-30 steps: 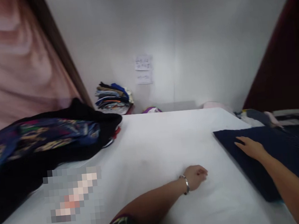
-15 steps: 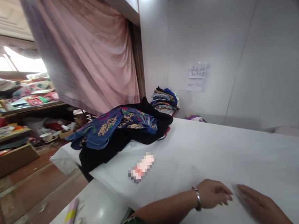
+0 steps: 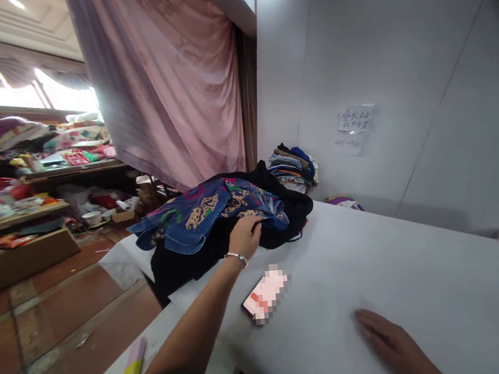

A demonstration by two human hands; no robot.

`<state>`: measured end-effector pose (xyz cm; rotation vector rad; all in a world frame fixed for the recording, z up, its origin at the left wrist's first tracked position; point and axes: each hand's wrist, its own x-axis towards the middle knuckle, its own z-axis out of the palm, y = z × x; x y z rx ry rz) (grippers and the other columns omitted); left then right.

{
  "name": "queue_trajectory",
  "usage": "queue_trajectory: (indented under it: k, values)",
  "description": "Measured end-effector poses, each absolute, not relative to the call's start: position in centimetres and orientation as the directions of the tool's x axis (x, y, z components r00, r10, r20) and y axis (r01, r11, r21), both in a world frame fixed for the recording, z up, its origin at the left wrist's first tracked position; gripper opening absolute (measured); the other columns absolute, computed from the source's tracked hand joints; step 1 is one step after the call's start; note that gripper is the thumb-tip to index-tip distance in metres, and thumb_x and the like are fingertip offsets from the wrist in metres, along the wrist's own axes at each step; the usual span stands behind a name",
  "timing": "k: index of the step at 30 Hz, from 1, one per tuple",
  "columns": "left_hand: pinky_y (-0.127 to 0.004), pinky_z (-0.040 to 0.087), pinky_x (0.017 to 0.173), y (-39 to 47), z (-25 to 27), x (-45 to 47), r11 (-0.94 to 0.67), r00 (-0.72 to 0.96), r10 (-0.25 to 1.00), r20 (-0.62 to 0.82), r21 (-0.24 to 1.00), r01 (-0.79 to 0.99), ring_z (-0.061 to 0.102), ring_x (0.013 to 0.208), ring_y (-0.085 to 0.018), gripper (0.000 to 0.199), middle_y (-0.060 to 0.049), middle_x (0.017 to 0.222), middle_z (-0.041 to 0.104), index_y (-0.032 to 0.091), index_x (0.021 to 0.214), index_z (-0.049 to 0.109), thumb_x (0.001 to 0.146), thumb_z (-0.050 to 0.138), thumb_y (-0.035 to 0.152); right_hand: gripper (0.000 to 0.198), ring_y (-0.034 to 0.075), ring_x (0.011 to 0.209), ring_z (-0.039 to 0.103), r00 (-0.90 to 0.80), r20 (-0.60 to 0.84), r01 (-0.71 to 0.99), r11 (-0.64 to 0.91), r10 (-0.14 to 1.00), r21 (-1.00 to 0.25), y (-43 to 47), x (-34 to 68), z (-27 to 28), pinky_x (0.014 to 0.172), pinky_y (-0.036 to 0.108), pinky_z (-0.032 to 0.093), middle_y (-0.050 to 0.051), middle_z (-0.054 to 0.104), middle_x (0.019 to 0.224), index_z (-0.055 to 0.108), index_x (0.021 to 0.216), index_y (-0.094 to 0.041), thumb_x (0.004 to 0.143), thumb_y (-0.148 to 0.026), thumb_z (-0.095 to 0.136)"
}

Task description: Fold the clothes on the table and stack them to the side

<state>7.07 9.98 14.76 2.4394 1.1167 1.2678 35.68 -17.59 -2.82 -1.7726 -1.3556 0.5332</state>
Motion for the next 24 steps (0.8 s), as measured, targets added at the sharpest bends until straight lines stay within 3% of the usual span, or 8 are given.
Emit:
queue_trajectory:
  k: [4,8,12,17,24]
  values:
    - [-0.039,0.03,0.107,14.4,17.4,5.6,-0.668,0.391,0.62,0.68,0.196,0.718,0.045,0.122,-0.023,0.031,-0.008,0.125,0.059,0.019,0.113,0.062,0.086,0.049,0.027,0.028,0.035,0.118,0.053,0.282,0.166,0.599,-0.038,0.945,-0.8,-14.7,34.0,-2.5,0.106,0.055,0.038,-0.005,0.066,0.115,0.07,0.097,-0.049,0.071,-0.053,0.059]
    - [-0.053,0.017,0.11,18.8,18.5,6.1,-0.5,0.378,0.735,0.563,0.073,0.863,0.028,0.135,-0.03,0.052,-0.01,0.145,0.04,0.023,0.13,0.05,0.08,0.058,0.038,0.026,0.036,0.117,0.054,0.32,0.252,0.639,-0.012,0.914,-0.769,-13.2,32.5,-2.4,0.104,0.057,0.038,-0.004,0.066,0.115,0.072,0.095,-0.048,0.073,-0.051,0.057]
    - [-0.055,0.026,0.105,21.8,18.5,6.8,-0.393,0.3,0.843,0.446,0.13,0.91,0.028,0.135,-0.031,0.058,-0.01,0.149,0.033,0.024,0.132,0.047,0.079,0.057,0.046,0.027,0.035,0.118,0.053,0.342,0.278,0.636,-0.003,0.898,-0.771,-13.3,32.1,-2.9,0.105,0.058,0.037,-0.007,0.064,0.118,0.069,0.097,-0.052,0.074,-0.051,0.057]
    - [-0.047,0.038,0.096,23.2,18.2,6.8,-0.354,0.264,0.888,0.377,0.19,0.916,0.047,0.121,-0.028,0.033,-0.008,0.133,0.055,0.024,0.109,0.064,0.085,0.048,0.042,0.027,0.033,0.119,0.053,0.321,0.322,0.651,0.039,0.891,-0.758,-13.6,32.4,-3.5,0.104,0.057,0.038,-0.01,0.063,0.118,0.066,0.1,-0.055,0.076,-0.048,0.056]
    - [-0.037,0.045,0.082,23.7,20.2,7.0,-0.218,0.127,0.945,0.301,0.289,0.932,0.062,0.102,-0.029,0.035,-0.014,0.11,0.068,0.02,0.1,0.07,0.086,0.046,0.042,0.026,0.032,0.119,0.053,0.286,0.323,0.631,0.076,0.902,-0.772,-13.1,32.9,-4.1,0.103,0.054,0.039,-0.012,0.064,0.118,0.064,0.101,-0.059,0.079,-0.047,0.055]
